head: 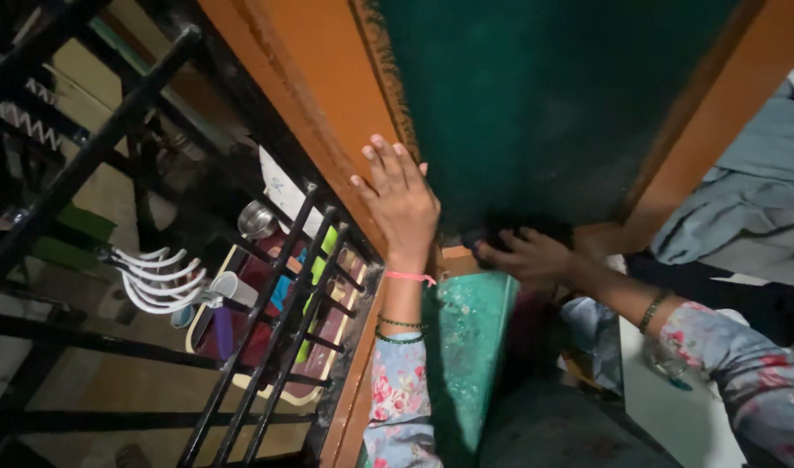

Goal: The person cleans a textured glass door and its wooden frame using a black cloth by hand.

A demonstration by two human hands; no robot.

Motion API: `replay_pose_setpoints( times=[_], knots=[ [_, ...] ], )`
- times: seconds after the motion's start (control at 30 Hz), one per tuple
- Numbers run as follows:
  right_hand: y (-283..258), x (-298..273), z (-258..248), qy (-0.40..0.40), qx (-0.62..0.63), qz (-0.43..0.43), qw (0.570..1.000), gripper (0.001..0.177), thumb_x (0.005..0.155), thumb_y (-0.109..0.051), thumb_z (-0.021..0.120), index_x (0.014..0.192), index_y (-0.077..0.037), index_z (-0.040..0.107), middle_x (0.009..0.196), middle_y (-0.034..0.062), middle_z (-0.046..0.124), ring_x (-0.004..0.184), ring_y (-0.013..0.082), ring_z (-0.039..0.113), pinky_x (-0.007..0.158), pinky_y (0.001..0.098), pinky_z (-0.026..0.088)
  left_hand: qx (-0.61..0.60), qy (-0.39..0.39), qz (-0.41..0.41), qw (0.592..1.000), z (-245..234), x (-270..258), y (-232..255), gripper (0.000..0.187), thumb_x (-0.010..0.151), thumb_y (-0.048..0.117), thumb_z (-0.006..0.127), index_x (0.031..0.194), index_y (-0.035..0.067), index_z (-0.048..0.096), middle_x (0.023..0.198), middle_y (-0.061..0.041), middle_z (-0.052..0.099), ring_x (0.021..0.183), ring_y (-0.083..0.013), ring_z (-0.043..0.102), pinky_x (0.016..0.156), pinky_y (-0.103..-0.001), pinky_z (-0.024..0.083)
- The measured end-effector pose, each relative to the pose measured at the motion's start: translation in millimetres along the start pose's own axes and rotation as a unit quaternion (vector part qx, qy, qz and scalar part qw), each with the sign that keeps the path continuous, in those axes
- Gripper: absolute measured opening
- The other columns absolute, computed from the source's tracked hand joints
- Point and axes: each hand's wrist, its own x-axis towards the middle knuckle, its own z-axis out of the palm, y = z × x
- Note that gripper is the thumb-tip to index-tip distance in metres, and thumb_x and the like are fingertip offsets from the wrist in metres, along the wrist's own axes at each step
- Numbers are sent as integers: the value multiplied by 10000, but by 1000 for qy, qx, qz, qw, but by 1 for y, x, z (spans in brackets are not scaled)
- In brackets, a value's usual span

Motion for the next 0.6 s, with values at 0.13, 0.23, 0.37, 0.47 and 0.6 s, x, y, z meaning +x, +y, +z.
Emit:
replay_pose_setpoints(
  times=[0.13,0.23,0.37,0.47,0.6],
  knots=[
    [22,-63,24,37,15,60,997,512,793,-403,641,1255,-189,691,1435,37,524,1102,337,597,810,521,528,-3,15,2,1000,3,0,1,572,1158,210,533,1590,-81,297,1682,-278,242,1601,-413,156,1293,-633,25],
    [41,-110,21,152,-145,59,976,498,875,-323,662,1370,-275,657,1437,-8,527,1091,303,599,797,438,492,-14,19,-5,1000,4,-3,1,573,1153,209,526,1596,-69,291,1685,-264,240,1603,-405,163,1294,-635,41],
    [44,-115,11,147,-147,97,973,425,945,-457,610,1355,-347,615,1451,-21,536,1115,282,589,820,429,486,-53,30,-19,998,9,-3,0,561,1153,207,512,1602,-45,289,1688,-238,242,1603,-397,173,1304,-657,114],
    [58,-90,-6,172,-211,94,958,393,947,-390,645,1339,-394,610,1457,-21,538,1145,275,569,871,442,490,-45,51,-35,997,10,-1,3,547,1135,216,518,1591,-18,328,1684,-195,274,1603,-357,210,1301,-642,185],
    [91,-42,-56,226,-282,101,927,447,958,-365,696,1398,-398,620,1454,1,520,1158,263,541,903,442,441,-56,49,-33,997,4,-1,3,521,1133,196,522,1573,-30,356,1673,-204,291,1594,-366,229,1282,-654,212]
  ],
)
